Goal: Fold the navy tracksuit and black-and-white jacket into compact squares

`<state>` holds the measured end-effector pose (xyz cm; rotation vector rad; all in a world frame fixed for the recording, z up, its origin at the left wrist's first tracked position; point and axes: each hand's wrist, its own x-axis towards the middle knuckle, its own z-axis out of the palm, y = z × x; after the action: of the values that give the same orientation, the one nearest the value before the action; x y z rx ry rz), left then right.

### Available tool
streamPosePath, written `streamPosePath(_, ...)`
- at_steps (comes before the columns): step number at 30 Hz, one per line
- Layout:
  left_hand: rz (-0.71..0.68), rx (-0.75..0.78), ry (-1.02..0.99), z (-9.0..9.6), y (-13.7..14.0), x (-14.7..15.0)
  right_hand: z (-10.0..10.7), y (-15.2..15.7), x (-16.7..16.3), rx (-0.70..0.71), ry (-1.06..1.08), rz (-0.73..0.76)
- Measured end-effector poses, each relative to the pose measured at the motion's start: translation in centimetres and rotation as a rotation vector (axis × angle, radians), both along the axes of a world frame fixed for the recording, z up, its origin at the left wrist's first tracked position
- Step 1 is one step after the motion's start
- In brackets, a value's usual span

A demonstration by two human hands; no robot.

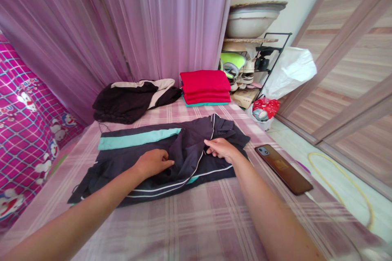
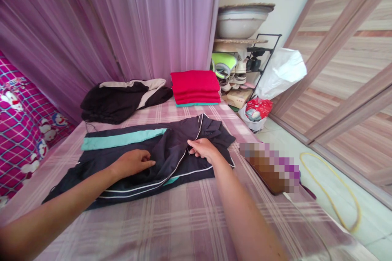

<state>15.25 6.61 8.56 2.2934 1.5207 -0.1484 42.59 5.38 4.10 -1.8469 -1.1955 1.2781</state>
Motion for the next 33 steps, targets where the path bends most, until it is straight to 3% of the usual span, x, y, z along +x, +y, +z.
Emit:
streamPosePath(6,0.059,-0.008,-0.053,-0.2,0.8,-1.3,-0.2,-0.3,-1.1,0.081,-0.038,-0.083)
streamPosePath(10,0.071,0.035,0.032,0.0,1.0,-2.2,-0.5,-0.8,-0.2,0.075,-0.196,0.0)
streamPosePath(14,0.062,0.092,0.164,1.4,0.5,-1.4,0.8,-0.9,0.4,0.062,-0.498,0.112)
streamPosePath(17,-0.034,0.226,0.125,2.8,1.4,0.4,2.8,0.3,0.1,0.239,-0.76,0.031)
streamPosePath(20,-0.182,0.336,0.013,2.7,3.9,2.7,4.0,3.1,-1.7,0.466,-0.829,-0.025)
streamPosePath(23,-0.189,0.276,0.053,0.2,6.4,4.4,3.0,6.0,-3.9,0.658,-0.824,0.179)
streamPosePath(25,-0.161,0.159,0.11,-2.0,7.4,4.6,1.2,7.2,-4.6,0.595,-0.856,0.387)
streamPosePath(27,-0.156,0.112,0.116,-3.9,7.6,4.4,-0.5,8.0,-4.3,0.434,-0.896,0.496)
streamPosePath(30,-0.154,0.11,0.081,-5.1,7.4,3.9,-1.8,8.7,-3.0,0.285,-0.948,0.467)
streamPosePath(33,-0.145,0.076,0.06,-4.9,7.2,4.0,-1.1,9.6,-2.6,0.213,-0.954,0.416)
